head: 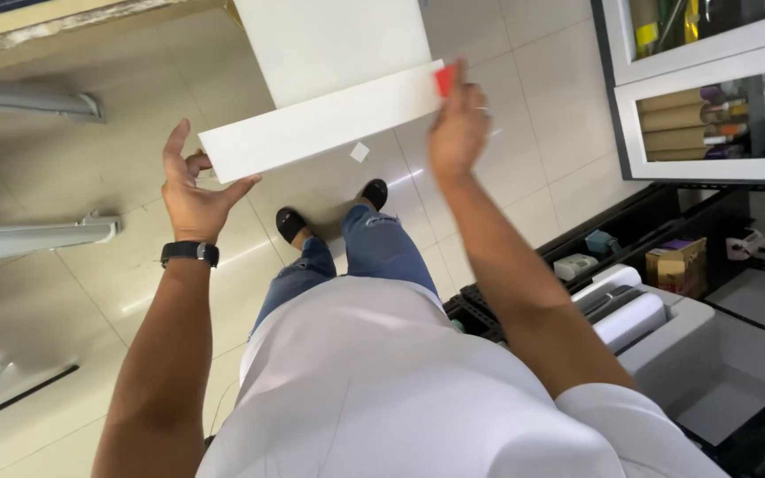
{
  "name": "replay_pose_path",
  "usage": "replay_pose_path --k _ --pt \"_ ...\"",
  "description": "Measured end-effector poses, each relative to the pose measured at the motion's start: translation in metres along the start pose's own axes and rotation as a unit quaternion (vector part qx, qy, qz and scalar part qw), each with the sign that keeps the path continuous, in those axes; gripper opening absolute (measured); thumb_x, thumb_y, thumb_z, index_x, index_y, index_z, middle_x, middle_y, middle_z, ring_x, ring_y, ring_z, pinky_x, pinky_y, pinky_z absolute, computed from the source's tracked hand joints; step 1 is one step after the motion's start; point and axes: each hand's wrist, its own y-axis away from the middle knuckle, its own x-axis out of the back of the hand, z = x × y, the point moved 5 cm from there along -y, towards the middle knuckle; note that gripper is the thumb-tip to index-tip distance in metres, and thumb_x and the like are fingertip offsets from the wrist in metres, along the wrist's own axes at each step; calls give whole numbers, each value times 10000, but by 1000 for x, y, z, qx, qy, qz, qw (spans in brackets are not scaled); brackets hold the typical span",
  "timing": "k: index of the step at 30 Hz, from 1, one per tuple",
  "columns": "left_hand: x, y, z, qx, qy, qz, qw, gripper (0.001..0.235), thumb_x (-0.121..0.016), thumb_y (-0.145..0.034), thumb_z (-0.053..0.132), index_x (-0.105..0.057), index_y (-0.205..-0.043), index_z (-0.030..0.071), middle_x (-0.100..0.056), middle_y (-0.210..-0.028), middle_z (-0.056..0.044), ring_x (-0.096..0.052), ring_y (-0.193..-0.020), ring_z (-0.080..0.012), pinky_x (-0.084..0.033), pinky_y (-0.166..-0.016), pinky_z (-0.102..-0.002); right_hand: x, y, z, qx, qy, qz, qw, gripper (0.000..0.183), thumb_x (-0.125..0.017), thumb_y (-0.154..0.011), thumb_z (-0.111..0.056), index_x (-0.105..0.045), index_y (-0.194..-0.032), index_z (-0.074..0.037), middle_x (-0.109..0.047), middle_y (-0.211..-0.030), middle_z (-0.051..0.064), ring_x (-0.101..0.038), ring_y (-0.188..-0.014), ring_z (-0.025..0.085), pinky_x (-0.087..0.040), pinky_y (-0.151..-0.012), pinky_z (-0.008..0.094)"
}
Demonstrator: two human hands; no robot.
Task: Applying adhesive strips to boards and using a roller to assemble white boxes
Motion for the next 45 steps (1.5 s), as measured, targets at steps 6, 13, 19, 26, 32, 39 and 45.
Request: replay_pose_path --k 6,13,19,26,32,39,45 --pt "-4 -2 7 33 -12 -1 999 1079 -994 -734 246 -327 -1578 168 -735 -1051 -96 -641 -1264 -248 -447 -1100 -405 9 47 -98 202 31 -14 979 857 -546 -797 95 -396 -1591 -188 -613 -942 18 -543 -737 208 -358 -615 370" --pt "-6 2 22 -41 -83 11 996 1245 -1007 -810 263 -105 -1663 179 -728 -1289 -215 -688 -1218 -335 -528 -1042 -435 10 -31 19 109 -18 14 994 714 -713 -988 -45 -384 -1583 -264 -601 -1043 22 -616 -935 222 -439 -762 384" --pt "-109 4 65 -225 -215 9 950 1024 -956 -925 415 -250 -1643 229 -172 -1711 -222 -162 -1594 -474 -95 -1277 -698 24 -44 57 196 -152 -45 968 522 -528 -1111 -101 -398 -1596 -243 -610 -1084 38 -596 -1007 222 -402 -870 383" --pt "-246 -18 85 -386 -266 78 880 338 -803 -899 306 -760 -1231 261 -631 -1181 28 -566 -1128 -220 -451 -982 -423 22 -53 69 336 -201 -50 919 486 -607 -991 -83 -637 -1441 -264 -628 -990 -45 -613 -972 201 -392 -927 406" --pt "-244 -21 87 -394 -285 113 866 311 -801 -914 294 -769 -1222 271 -629 -1128 38 -574 -1084 -216 -472 -938 -391 19 -21 27 354 -180 -27 918 543 -581 -990 -101 -545 -1515 -232 -627 -1012 31 -613 -946 271 -444 -838 438" --pt "-240 -19 98 -394 -292 131 862 274 -809 -919 285 -789 -1191 272 -637 -1123 49 -563 -1071 -201 -471 -945 -382 2 -47 58 294 -97 46 950 619 -644 -911 -35 -527 -1505 -162 -579 -1010 65 -565 -907 304 -453 -785 447" --pt "-233 -22 108 -391 -283 115 868 267 -771 -954 287 -779 -1219 266 -642 -1147 42 -562 -1088 -207 -456 -961 -385 15 -20 20 351 -169 -7 921 599 -575 -962 -62 -518 -1530 -243 -601 -1014 26 -583 -950 265 -436 -846 411"
